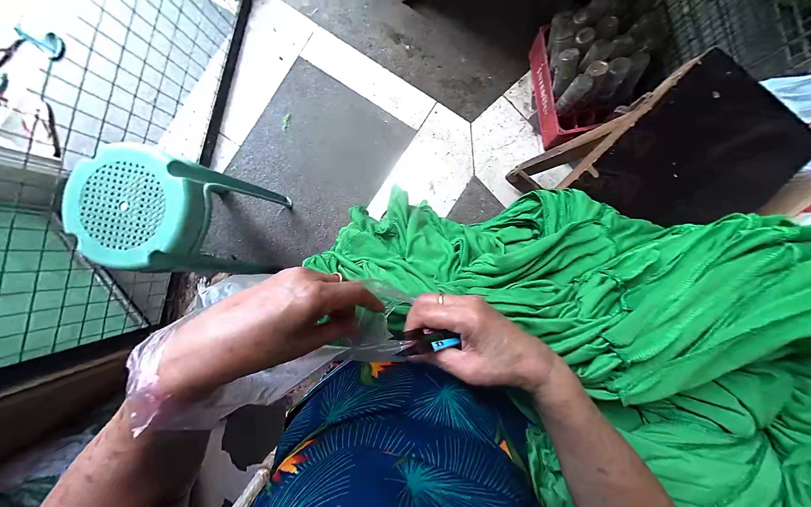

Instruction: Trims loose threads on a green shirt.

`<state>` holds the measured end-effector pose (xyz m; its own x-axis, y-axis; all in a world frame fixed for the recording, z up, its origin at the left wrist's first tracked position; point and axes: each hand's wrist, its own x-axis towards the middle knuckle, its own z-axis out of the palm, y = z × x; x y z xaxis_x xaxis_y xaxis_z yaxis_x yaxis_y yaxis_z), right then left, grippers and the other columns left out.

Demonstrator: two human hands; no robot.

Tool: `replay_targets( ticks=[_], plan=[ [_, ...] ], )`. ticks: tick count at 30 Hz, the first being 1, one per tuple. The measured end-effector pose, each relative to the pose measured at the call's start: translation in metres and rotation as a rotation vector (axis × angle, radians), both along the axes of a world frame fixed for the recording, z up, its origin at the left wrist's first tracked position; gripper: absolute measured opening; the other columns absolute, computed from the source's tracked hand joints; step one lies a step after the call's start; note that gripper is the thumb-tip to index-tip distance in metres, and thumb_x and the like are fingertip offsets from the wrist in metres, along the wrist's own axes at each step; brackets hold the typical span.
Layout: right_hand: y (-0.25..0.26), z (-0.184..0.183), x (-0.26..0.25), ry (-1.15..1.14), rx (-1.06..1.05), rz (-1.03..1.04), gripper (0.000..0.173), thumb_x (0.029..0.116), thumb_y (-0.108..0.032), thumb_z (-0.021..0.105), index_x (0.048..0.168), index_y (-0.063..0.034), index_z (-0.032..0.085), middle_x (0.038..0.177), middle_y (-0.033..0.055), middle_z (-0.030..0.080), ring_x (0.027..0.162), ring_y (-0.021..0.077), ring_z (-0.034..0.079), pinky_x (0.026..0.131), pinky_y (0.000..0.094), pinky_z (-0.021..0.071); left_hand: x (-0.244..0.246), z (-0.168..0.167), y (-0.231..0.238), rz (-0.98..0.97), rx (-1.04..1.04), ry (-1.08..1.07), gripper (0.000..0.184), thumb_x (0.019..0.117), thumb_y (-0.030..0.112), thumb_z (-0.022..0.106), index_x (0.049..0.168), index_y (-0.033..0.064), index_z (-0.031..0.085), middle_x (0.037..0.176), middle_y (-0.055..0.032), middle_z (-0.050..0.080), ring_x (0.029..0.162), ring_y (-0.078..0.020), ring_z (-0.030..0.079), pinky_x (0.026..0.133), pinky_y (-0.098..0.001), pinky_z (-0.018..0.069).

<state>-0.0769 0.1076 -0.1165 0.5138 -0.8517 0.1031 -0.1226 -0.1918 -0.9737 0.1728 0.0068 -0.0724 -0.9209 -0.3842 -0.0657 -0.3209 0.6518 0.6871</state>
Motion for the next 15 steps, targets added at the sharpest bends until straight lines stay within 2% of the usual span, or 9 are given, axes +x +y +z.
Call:
replay_targets(
  ticks=[2, 3, 4, 7, 9, 12, 14, 15],
  plan=[
    [0.0, 0.002, -0.002, 0.001, 0.007, -0.01, 0.014, 0.0945, -0.008, 0.067, 0.097, 0.0049, 0.07, 0.089, 0.0132, 0.069, 0.083, 0.0134, 0.064, 0.075, 0.0249, 0.051, 0.0, -0.001, -0.004, -0.023, 0.111, 0.028, 0.028, 0.0997, 0.032, 0.058, 0.112, 0.0109, 0.073, 0.088, 0.0071, 0.072, 0.082, 0.0054, 0.065, 0.077, -0.0107, 0.0522],
    [0.0, 0.003, -0.003, 0.006, 0.009, -0.01, 0.014, 0.0945, -0.008, 0.067, 0.098, 0.0048, 0.071, 0.09, 0.0135, 0.069, 0.083, 0.014, 0.064, 0.074, 0.0256, 0.0512, 0.0, -0.002, -0.006, -0.012, 0.166, 0.059, 0.028, 0.1017, 0.031, 0.058, 0.112, 0.0105, 0.073, 0.092, 0.0067, 0.073, 0.085, 0.0054, 0.065, 0.079, -0.0106, 0.0526],
    [0.0, 0.004, -0.004, 0.013, 0.005, -0.011, 0.014, 0.0943, -0.008, 0.067, 0.098, 0.0047, 0.071, 0.09, 0.0141, 0.07, 0.083, 0.0152, 0.065, 0.075, 0.0271, 0.0521, -0.002, -0.002, -0.007, 0.021, 0.231, 0.101, 0.025, 0.1029, 0.029, 0.058, 0.112, 0.01, 0.072, 0.093, 0.0065, 0.072, 0.084, 0.0053, 0.065, 0.077, -0.0106, 0.0539],
    [0.002, 0.009, -0.006, 0.022, -0.011, -0.023, 0.016, 0.0932, -0.007, 0.067, 0.104, 0.0037, 0.072, 0.096, 0.0154, 0.071, 0.088, 0.0191, 0.068, 0.078, 0.0324, 0.0547, -0.006, 0.002, -0.011, 0.185, 0.356, 0.21, 0.016, 0.1006, 0.026, 0.063, 0.106, 0.0138, 0.071, 0.086, 0.01, 0.069, 0.069, 0.0047, 0.063, 0.062, -0.0114, 0.0551],
    [0.001, 0.016, -0.012, 0.044, -0.019, -0.074, 0.026, 0.0917, -0.006, 0.069, 0.117, 0.0016, 0.07, 0.113, 0.0152, 0.072, 0.097, 0.02, 0.07, 0.082, 0.0354, 0.0574, -0.012, 0.002, -0.013, 0.256, 0.365, 0.272, 0.014, 0.0995, 0.028, 0.065, 0.106, 0.0183, 0.072, 0.085, 0.0127, 0.07, 0.068, 0.0052, 0.063, 0.06, -0.0106, 0.0537],
    [-0.001, 0.025, -0.033, 0.17, -0.043, -0.275, 0.037, 0.0897, -0.003, 0.071, 0.126, -0.0032, 0.068, 0.126, 0.012, 0.069, 0.099, 0.0187, 0.07, 0.079, 0.0368, 0.0603, -0.029, -0.001, -0.01, 0.366, 0.344, 0.353, 0.013, 0.1005, 0.03, 0.064, 0.106, 0.0224, 0.072, 0.093, 0.0155, 0.069, 0.077, 0.0048, 0.065, 0.07, -0.0128, 0.0561],
    [-0.001, 0.03, -0.055, 0.447, -0.042, -0.457, 0.042, 0.0871, 0.002, 0.07, 0.129, -0.0058, 0.068, 0.127, 0.014, 0.068, 0.092, 0.0252, 0.072, 0.073, 0.0441, 0.0607, -0.048, -0.011, -0.008, 0.407, 0.249, 0.361, 0.013, 0.1004, 0.028, 0.063, 0.1, 0.0175, 0.072, 0.096, 0.0125, 0.067, 0.088, 0.0029, 0.064, 0.081, -0.0167, 0.0557],
    [0.0, 0.035, -0.066, 0.618, 0.008, -0.538, 0.041, 0.0898, 0.001, 0.07, 0.13, -0.006, 0.067, 0.128, 0.017, 0.067, 0.091, 0.0315, 0.072, 0.071, 0.0507, 0.0598, -0.057, -0.019, -0.006, 0.409, 0.174, 0.33, 0.017, 0.0998, 0.025, 0.063, 0.097, 0.0117, 0.072, 0.098, 0.0071, 0.067, 0.093, -0.0005, 0.064, 0.085, -0.0206, 0.0554]
  ],
)
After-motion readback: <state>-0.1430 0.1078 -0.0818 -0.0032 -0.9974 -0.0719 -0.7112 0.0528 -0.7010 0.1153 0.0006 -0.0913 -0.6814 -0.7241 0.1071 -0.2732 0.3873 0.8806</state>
